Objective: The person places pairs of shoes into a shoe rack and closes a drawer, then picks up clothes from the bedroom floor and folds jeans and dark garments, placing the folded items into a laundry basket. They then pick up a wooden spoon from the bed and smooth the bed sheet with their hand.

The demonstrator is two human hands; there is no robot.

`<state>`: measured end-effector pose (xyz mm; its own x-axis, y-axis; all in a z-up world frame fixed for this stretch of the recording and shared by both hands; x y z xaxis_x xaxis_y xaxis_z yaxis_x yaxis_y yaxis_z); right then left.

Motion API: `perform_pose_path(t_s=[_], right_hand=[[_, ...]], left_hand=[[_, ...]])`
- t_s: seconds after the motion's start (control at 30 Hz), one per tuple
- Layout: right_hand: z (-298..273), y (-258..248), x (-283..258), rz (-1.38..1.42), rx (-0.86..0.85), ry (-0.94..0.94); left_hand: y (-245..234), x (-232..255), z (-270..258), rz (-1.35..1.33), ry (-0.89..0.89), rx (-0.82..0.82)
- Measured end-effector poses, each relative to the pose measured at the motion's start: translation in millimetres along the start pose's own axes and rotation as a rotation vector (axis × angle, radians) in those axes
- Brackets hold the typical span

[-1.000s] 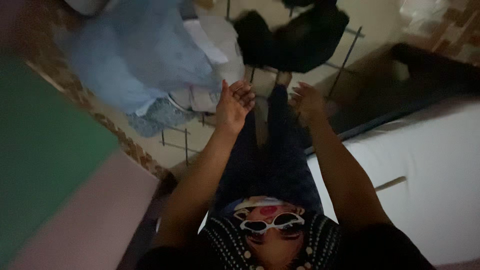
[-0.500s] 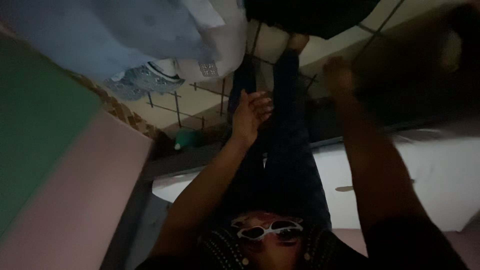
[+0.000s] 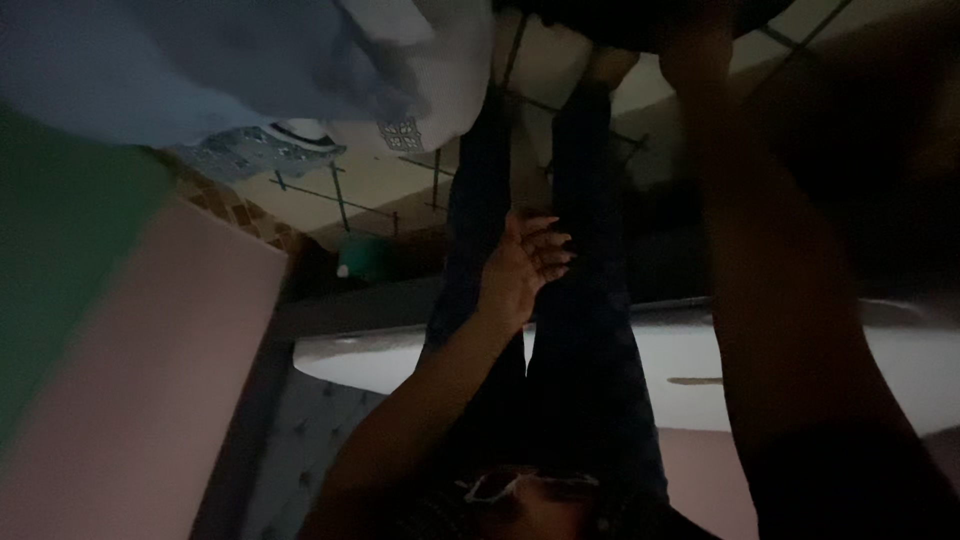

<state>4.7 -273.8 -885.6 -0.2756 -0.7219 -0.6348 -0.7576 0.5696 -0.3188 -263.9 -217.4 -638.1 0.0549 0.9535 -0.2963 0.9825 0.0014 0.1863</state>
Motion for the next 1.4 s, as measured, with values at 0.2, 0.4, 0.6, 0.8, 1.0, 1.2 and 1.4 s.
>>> perform_pose_path(t_s=[0.2,0.4,0.6,0.8,1.0,1.2,1.4], right_hand=[[36,41,31,-0.53,-0.206,-0.171],[45,87,54,-0.796,-0.345,-0.266],[37,123,71,-0.939,-0.411,-0.322],[18,131,53,-0.945,-0.408,-0.38],[8,126,41,-0.954,-0.387,-0.398],[18,169,65,-0.954,-0.397,-0.414],[13,182,60,-0.96,-0.393,-0.457]], left_hand=[[-26,-11,11,0.009,-0.131,0.167],[-43,-5,11,-0.028,-0.116,0.126],[-58,-5,20,0.001,-0.112,0.128],[-44,-6,14,0.106,-0.211,0.228],[-13,14,-9,0.243,-0.144,0.145],[-51,10,5,0.231,-0.152,0.212],[-84,3,7,0.228,-0.212,0.3]])
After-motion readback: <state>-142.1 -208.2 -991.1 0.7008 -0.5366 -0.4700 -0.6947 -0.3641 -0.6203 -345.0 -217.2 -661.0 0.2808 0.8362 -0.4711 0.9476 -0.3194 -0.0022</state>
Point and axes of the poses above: each hand's wrist, its own z-axis towards the middle knuckle, its own y-axis out of the palm, x = y × z, the point moved 7 cm from there along z, towards the middle knuckle, and after that the axes turned 14 degrees about -y, right-handed, at the moved point
